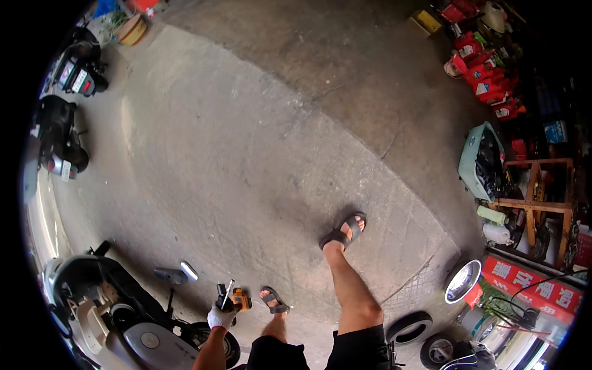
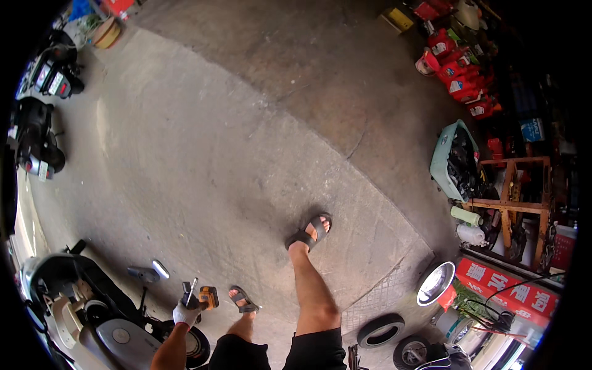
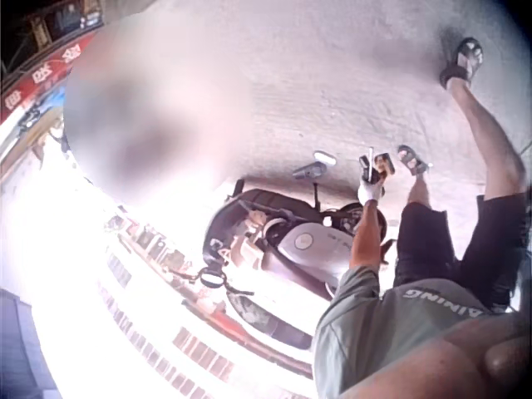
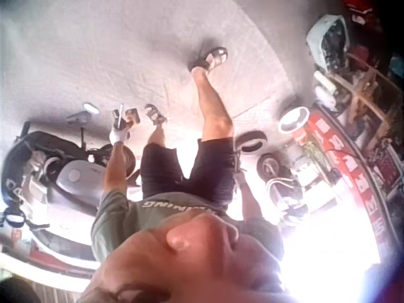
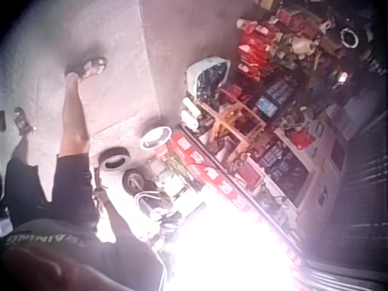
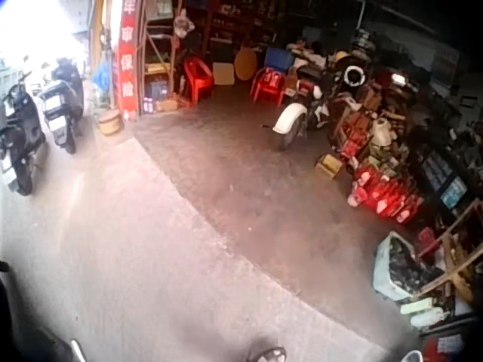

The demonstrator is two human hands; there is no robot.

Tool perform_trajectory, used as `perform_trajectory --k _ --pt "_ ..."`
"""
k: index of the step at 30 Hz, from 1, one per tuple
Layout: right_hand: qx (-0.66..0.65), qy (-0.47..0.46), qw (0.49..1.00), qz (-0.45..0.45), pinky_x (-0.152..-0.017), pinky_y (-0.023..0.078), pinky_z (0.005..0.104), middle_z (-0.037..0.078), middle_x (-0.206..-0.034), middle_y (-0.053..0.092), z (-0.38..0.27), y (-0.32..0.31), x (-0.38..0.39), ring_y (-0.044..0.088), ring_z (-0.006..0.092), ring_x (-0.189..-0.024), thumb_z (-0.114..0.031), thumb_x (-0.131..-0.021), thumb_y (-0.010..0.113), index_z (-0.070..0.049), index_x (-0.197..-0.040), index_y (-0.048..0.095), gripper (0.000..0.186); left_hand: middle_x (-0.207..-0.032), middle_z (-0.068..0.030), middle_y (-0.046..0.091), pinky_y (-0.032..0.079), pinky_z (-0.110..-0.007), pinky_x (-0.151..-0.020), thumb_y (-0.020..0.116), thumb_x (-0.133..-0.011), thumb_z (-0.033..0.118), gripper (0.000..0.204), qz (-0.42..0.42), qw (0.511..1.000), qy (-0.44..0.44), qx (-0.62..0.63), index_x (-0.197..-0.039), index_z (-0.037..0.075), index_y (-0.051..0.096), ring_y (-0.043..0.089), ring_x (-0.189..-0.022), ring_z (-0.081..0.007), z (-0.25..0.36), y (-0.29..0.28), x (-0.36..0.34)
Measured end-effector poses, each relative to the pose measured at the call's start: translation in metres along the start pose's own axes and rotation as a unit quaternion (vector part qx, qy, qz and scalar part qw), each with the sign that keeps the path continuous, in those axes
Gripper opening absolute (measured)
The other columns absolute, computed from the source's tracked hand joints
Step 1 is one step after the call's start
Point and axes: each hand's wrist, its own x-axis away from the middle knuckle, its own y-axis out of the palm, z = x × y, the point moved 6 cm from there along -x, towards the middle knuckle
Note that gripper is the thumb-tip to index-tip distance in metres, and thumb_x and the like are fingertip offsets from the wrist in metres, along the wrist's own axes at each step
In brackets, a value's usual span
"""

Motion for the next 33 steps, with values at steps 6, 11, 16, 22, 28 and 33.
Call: perform_trajectory --k 6,11,16,22,28,33 --pt "0.047 -0.012 0.997 -0.056 -0.048 0.047 0.0289 0.002 -0.069 0.06 -0.153 0.02 0.011 0.055 0.0145 -0.053 -0.007 -0.083 0.071 -0.006 -0.092 0.063 0.012 -0.102 -0.0192 0.073 0.055 -0.044 -0.085 0.089 -0.057 0.056 0.074 0.047 0.994 0.002 -0.098 -0.109 0.008 0.065 0.07 -0.097 -0.0363 0.122 -0.112 0.051" --pt "-0.041 -0.109 0.992 -0.038 -0.047 0.05 0.0295 0.002 -0.064 0.054 -0.374 -0.007 0.042 0.053 0.0131 -0.05 0.005 -0.075 0.074 -0.005 -0.078 0.053 0.024 -0.098 -0.0183 0.073 0.056 -0.044 -0.083 0.084 -0.066 0.052 0.063 0.055 0.993 0.052 -0.092 -0.106 0.007 0.067 0.071 -0.093 -0.0358 0.317 -0.182 0.073" --pt "-0.015 -0.133 0.991 0.022 -0.047 0.05 0.0282 -0.001 -0.062 0.052 -0.536 -0.057 0.053 0.051 0.0095 -0.049 -0.009 -0.078 0.084 -0.007 -0.076 0.052 0.032 -0.094 -0.0141 0.075 0.057 -0.043 -0.079 0.086 -0.068 0.048 0.058 0.064 0.991 0.105 -0.046 -0.108 0.01 0.068 0.073 -0.088 -0.0315 0.492 -0.211 0.029" --pt "-0.086 -0.142 0.985 0.037 -0.049 0.052 0.0293 -0.003 -0.062 0.05 -0.703 -0.086 0.071 0.049 0.0088 -0.049 -0.006 -0.078 0.082 -0.008 -0.083 0.053 0.03 -0.088 -0.011 0.075 0.056 -0.041 -0.068 0.086 -0.07 0.044 0.053 0.009 0.989 0.15 0.005 -0.108 0.012 0.067 0.073 -0.08 -0.0292 0.777 -0.248 -0.03" --pt "-0.075 -0.146 0.984 0.074 -0.05 0.053 0.0309 -0.002 -0.057 0.045 -0.836 -0.108 0.021 0.045 0.0086 -0.047 0.01 -0.082 0.064 -0.01 -0.068 0.046 0.029 -0.096 -0.0124 0.074 0.057 -0.043 -0.075 0.08 -0.071 0.037 0.054 0.06 0.943 0.307 -0.117 -0.117 0.014 0.062 0.072 -0.088 -0.0329 1.023 -0.252 -0.063" --pt "0.126 -0.179 0.959 0.179 -0.064 0.054 0.0428 0.013 -0.072 0.062 -1.037 -0.147 -0.054 0.062 0.0274 -0.065 -0.011 -0.083 0.074 -0.002 -0.088 0.058 0.019 -0.101 -0.0104 0.075 0.058 -0.039 -0.082 0.084 -0.07 0.039 0.058 0.034 0.939 0.329 -0.098 -0.12 0.015 0.065 0.072 -0.094 -0.0297 1.205 -0.231 -0.08"
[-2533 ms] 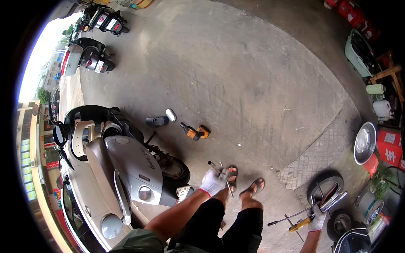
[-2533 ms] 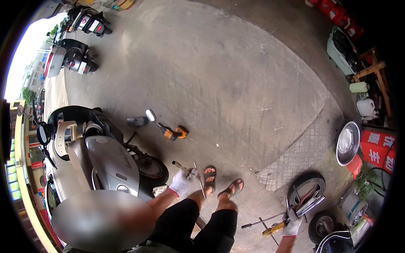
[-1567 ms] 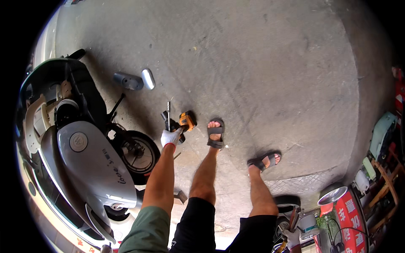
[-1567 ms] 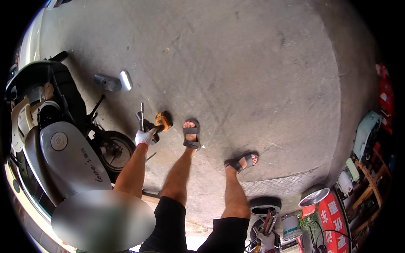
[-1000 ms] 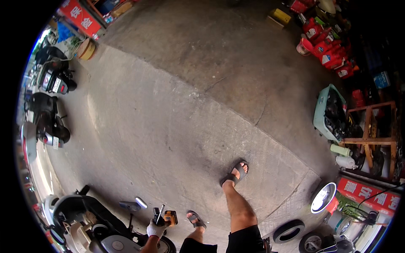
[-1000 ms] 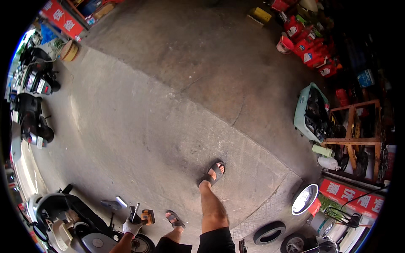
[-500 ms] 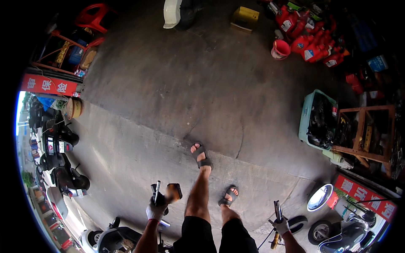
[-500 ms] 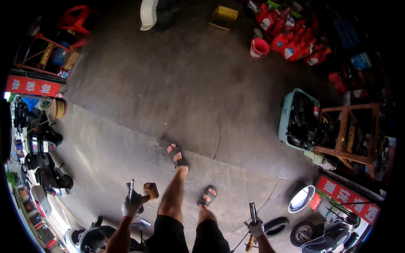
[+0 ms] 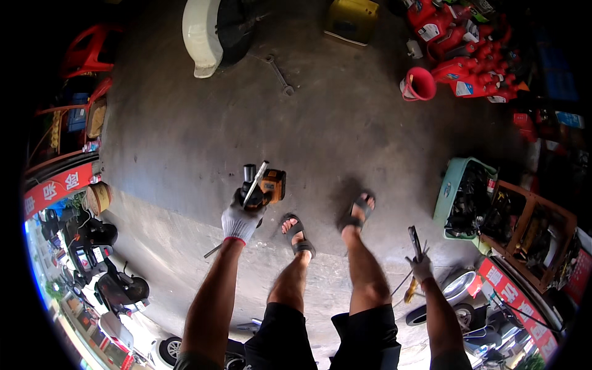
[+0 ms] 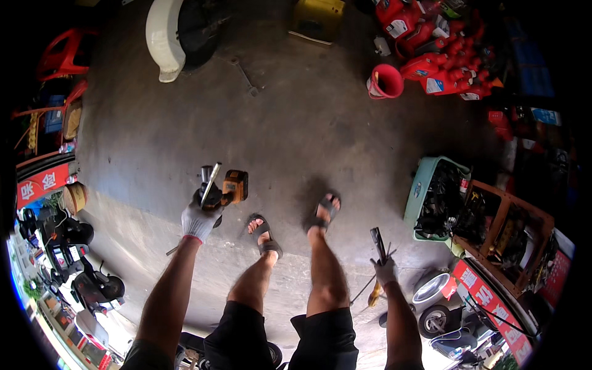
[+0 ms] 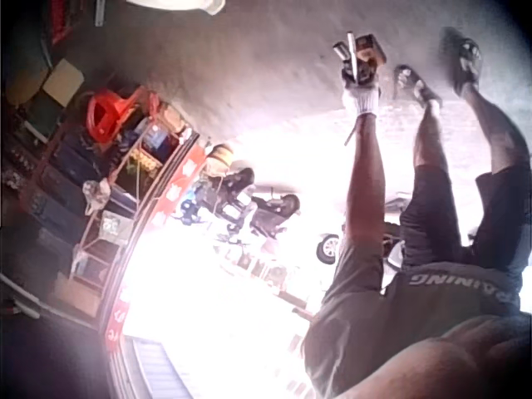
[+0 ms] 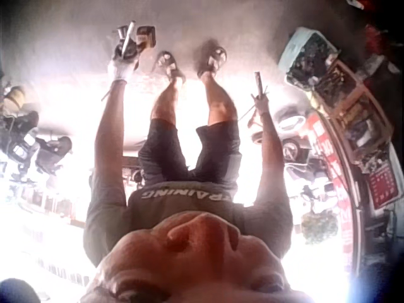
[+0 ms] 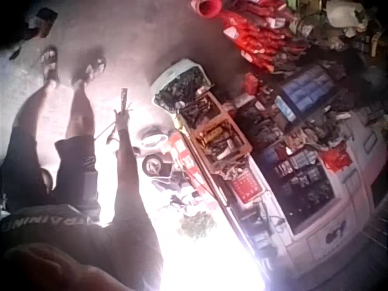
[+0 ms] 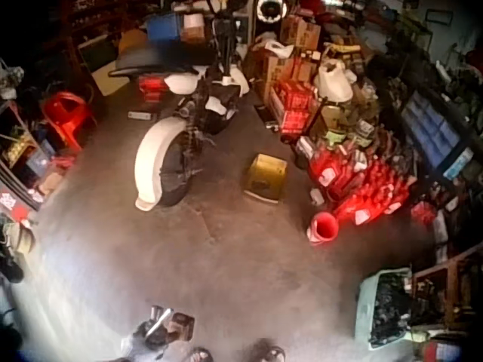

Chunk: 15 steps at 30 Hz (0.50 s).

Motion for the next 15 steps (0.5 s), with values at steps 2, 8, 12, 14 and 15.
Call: perform_trajectory --k 2,8,12,14,15 --pt "0.004 -0.09 0.993 0.076 -0.071 0.054 0.0457 0.019 -0.086 0.066 -0.039 -0.032 -0.077 0.067 0.0342 -0.079 -0.021 -0.083 0.076 -0.001 -0.1 0.06 0.03 -0.1 -0.0097 0.075 0.058 -0.039 -0.081 0.083 -0.072 0.041 0.057 -0.022 0.999 0.028 -0.005 -0.12 0.015 0.065 0.072 -0.092 -0.0286 0.067 0.019 -0.048" --pt "0.266 -0.083 0.959 0.051 -0.083 0.055 0.0486 0.023 -0.112 0.064 -0.277 -0.05 -0.263 0.066 0.0398 -0.103 -0.028 -0.088 0.065 -0.005 -0.113 0.059 0.034 -0.094 -0.0145 0.074 0.057 -0.042 -0.079 0.079 -0.074 0.046 0.054 -0.01 0.999 0.053 -0.001 -0.114 0.011 0.064 0.072 -0.089 -0.0323 0.212 0.074 -0.167" --pt "0.283 -0.185 0.937 0.085 -0.083 0.057 0.0477 0.022 -0.115 0.065 -0.423 -0.051 -0.345 0.068 0.0398 -0.103 -0.023 -0.086 0.065 -0.003 -0.115 0.06 0.036 -0.102 -0.0195 0.073 0.056 -0.043 -0.086 0.076 -0.072 0.05 0.066 -0.008 0.999 0.037 -0.014 -0.119 0.006 0.064 0.071 -0.096 -0.0359 0.277 0.117 -0.241" --pt "0.267 -0.183 0.943 0.079 -0.083 0.058 0.0477 0.025 -0.115 0.066 -0.466 -0.044 -0.375 0.068 0.0406 -0.105 -0.02 -0.085 0.064 -0.001 -0.115 0.06 0.036 -0.103 -0.0178 0.073 0.056 -0.04 -0.085 0.08 -0.071 0.048 0.064 -0.034 0.999 0.018 -0.032 -0.116 0.004 0.066 0.072 -0.097 -0.032 0.309 0.142 -0.257" --pt "0.275 -0.207 0.936 0.068 -0.084 0.057 0.0485 0.027 -0.118 0.064 -0.497 -0.035 -0.382 0.067 0.0406 -0.106 -0.018 -0.084 0.063 0.002 -0.116 0.059 0.037 -0.103 -0.0179 0.073 0.056 -0.04 -0.085 0.079 -0.07 0.049 0.065 -0.028 0.998 0.012 -0.048 -0.115 0.004 0.066 0.071 -0.097 -0.0322 0.31 0.15 -0.266"
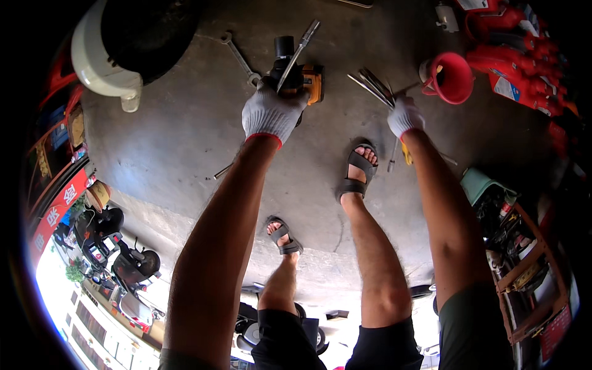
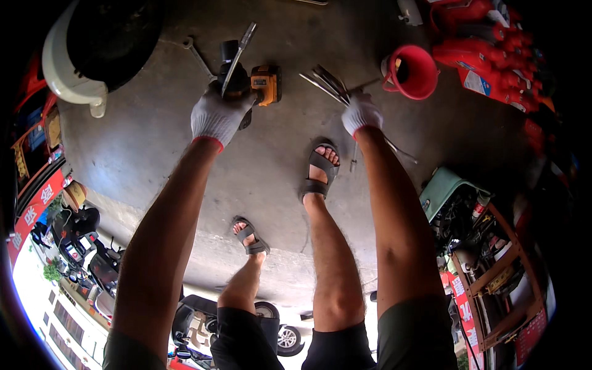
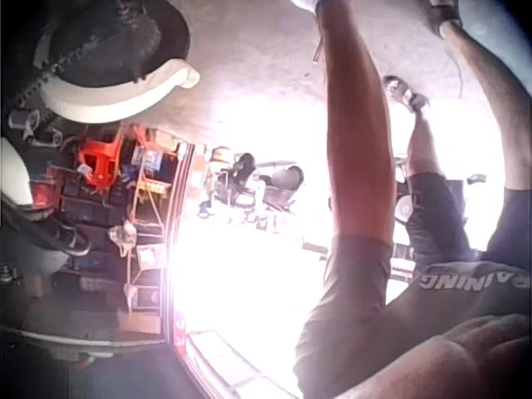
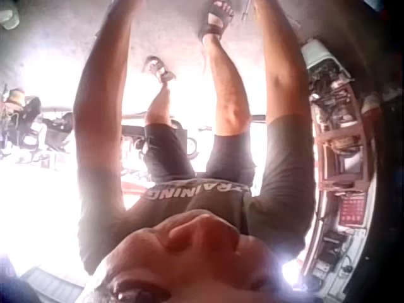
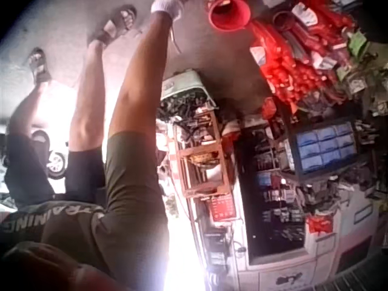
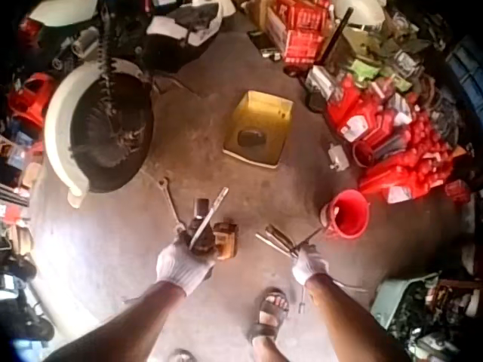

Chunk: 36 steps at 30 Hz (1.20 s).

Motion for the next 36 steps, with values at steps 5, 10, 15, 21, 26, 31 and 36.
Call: perform_trajectory --k 5,10,15,21,26,31,36 --pt "-0.043 -0.001 0.999 -0.024 -0.085 0.056 0.0474 0.027 -0.122 0.061 -0.056 -0.005 -0.093 0.066 0.0399 -0.109 -0.022 -0.084 0.062 -0.002 -0.133 0.05 0.054 -0.101 -0.0185 0.072 0.056 -0.04 -0.086 0.077 -0.07 0.054 0.066 -0.007 1.0 -0.009 -0.014 -0.113 0.005 0.066 0.071 -0.095 -0.0334 0.034 0.028 -0.029" --pt "-0.136 0.039 0.99 -0.023 -0.088 0.055 0.0487 0.03 -0.124 0.057 -0.063 -0.024 -0.135 0.064 0.0421 -0.108 -0.03 -0.085 0.062 -0.005 -0.134 0.051 0.056 -0.098 -0.0172 0.073 0.056 -0.044 -0.083 0.076 -0.073 0.05 0.065 0.015 0.999 0.019 -0.024 -0.117 0.007 0.058 0.071 -0.092 -0.0356 0.044 0.041 -0.029" --pt "-0.157 -0.065 0.979 0.109 -0.084 0.055 0.0461 0.024 -0.124 0.061 -0.069 -0.066 -0.082 0.066 0.0391 -0.103 -0.028 -0.083 0.066 -0.011 -0.126 0.057 0.046 -0.097 -0.016 0.073 0.057 -0.041 -0.081 0.076 -0.074 0.05 0.064 0.013 0.999 -0.028 -0.019 -0.117 0.007 0.06 0.072 -0.091 -0.0336 0.048 0.027 -0.024" --pt "-0.574 0.024 0.789 0.218 -0.058 0.051 0.0253 0.0 -0.089 0.062 0.095 -0.039 0.009 0.059 0.0089 -0.069 -0.001 -0.086 0.065 -0.009 -0.107 0.063 0.023 -0.097 -0.013 0.074 0.057 -0.038 -0.083 0.077 -0.073 0.05 0.062 -0.013 1.0 -0.003 0.007 -0.116 0.008 0.062 0.072 -0.091 -0.0295 0.06 0.041 -0.025" --pt "-0.653 0.179 0.731 0.081 -0.058 0.051 0.025 0.002 -0.094 0.063 0.136 -0.037 0.011 0.06 0.0108 -0.067 -0.001 -0.087 0.064 -0.011 -0.134 0.057 0.048 -0.1 -0.0129 0.074 0.056 -0.037 -0.084 0.079 -0.072 0.05 0.061 -0.01 1.0 -0.015 0.013 -0.114 0.008 0.064 0.072 -0.093 -0.0287 0.046 0.026 -0.022" --pt "-0.548 0.113 0.816 0.146 -0.068 0.053 0.0297 0.002 -0.087 0.067 0.207 0.006 -0.058 0.065 0.0139 -0.078 -0.011 -0.079 0.075 -0.009 -0.119 0.069 0.041 -0.102 -0.014 0.073 0.056 -0.039 -0.086 0.08 -0.071 0.052 0.064 -0.015 1.0 0.018 -0.003 -0.115 0.007 0.064 0.071 -0.096 -0.0302 0.068 0.047 -0.026" --pt "-0.605 0.126 0.76 0.2 -0.072 0.051 0.0299 0.001 -0.089 0.069 0.173 0.042 0.04 0.061 0.0117 -0.081 -0.01 -0.077 0.077 -0.006 -0.103 0.072 0.027 -0.105 -0.014 0.073 0.055 -0.04 -0.086 0.08 -0.07 0.058 0.067 -0.011 0.998 0.019 -0.055 -0.112 0.008 0.065 0.07 -0.099 -0.0311 0.046 0.041 -0.025"
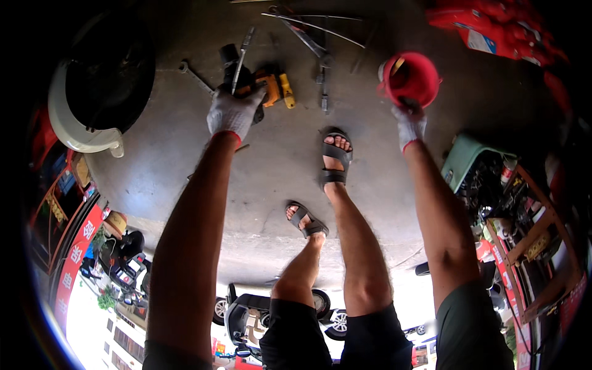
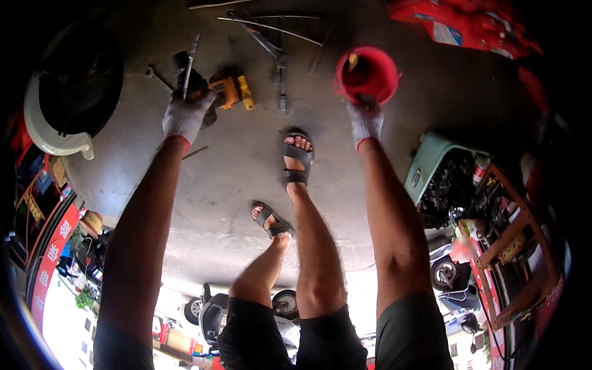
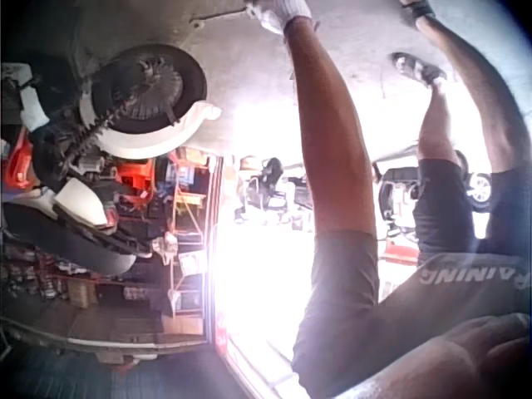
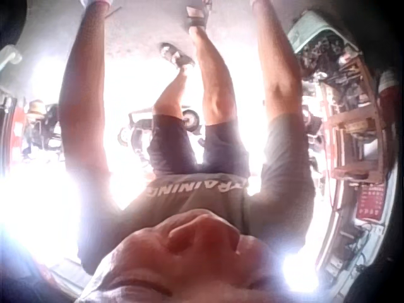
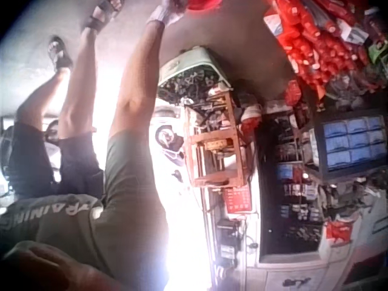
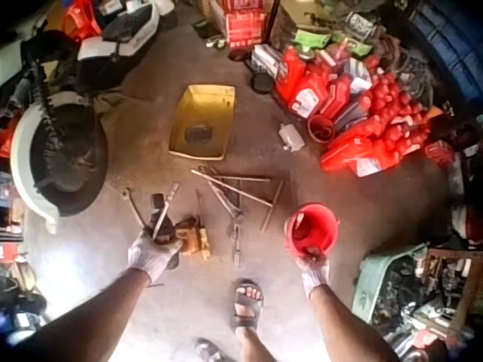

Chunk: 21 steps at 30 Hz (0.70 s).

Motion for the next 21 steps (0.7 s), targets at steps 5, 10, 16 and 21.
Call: perform_trajectory --k 5,10,16,21 --pt "-0.067 0.128 0.989 0.006 -0.069 0.049 0.0256 0.001 -0.091 0.066 0.094 -0.132 0.164 0.057 0.0097 -0.079 0.001 -0.076 0.075 -0.004 -0.104 0.069 0.029 -0.113 -0.0174 0.07 0.054 -0.042 -0.086 0.082 -0.074 0.051 0.072 0.036 0.989 0.136 0.04 -0.124 0.005 0.058 0.068 -0.102 -0.0341 -0.017 0.001 0.002" --pt "-0.06 0.319 0.944 0.062 -0.064 0.051 0.0263 0.002 -0.088 0.064 0.125 -0.258 0.367 0.058 0.0104 -0.074 0.003 -0.077 0.07 -0.005 -0.107 0.066 0.031 -0.102 -0.0129 0.069 0.055 -0.038 -0.078 0.077 -0.085 0.035 0.062 0.157 0.968 0.196 0.007 -0.135 0.007 0.054 0.068 -0.09 -0.0284 -0.075 -0.005 0.103" --pt "-0.043 0.446 0.875 0.182 -0.059 0.05 0.0276 0.0 -0.084 0.064 0.212 -0.392 0.494 0.06 0.0122 -0.067 -0.004 -0.082 0.066 -0.009 -0.107 0.065 0.026 -0.077 -0.0018 0.063 0.046 -0.024 -0.064 0.062 -0.094 0.006 0.026 -0.152 0.975 0.036 0.158 -0.119 -0.001 0.063 0.056 -0.069 -0.0078 -0.243 0.036 0.261" --pt "-0.175 0.429 0.863 0.2 -0.061 0.052 0.027 0.002 -0.083 0.066 0.315 -0.465 0.481 0.065 0.0139 -0.069 -0.004 -0.087 0.063 -0.008 -0.105 0.065 0.019 -0.08 -0.0047 0.069 0.046 -0.028 -0.065 0.06 -0.093 0.013 0.03 -0.217 0.969 -0.113 0.035 -0.12 0.002 0.065 0.06 -0.07 -0.0129 -0.421 0.053 0.428"
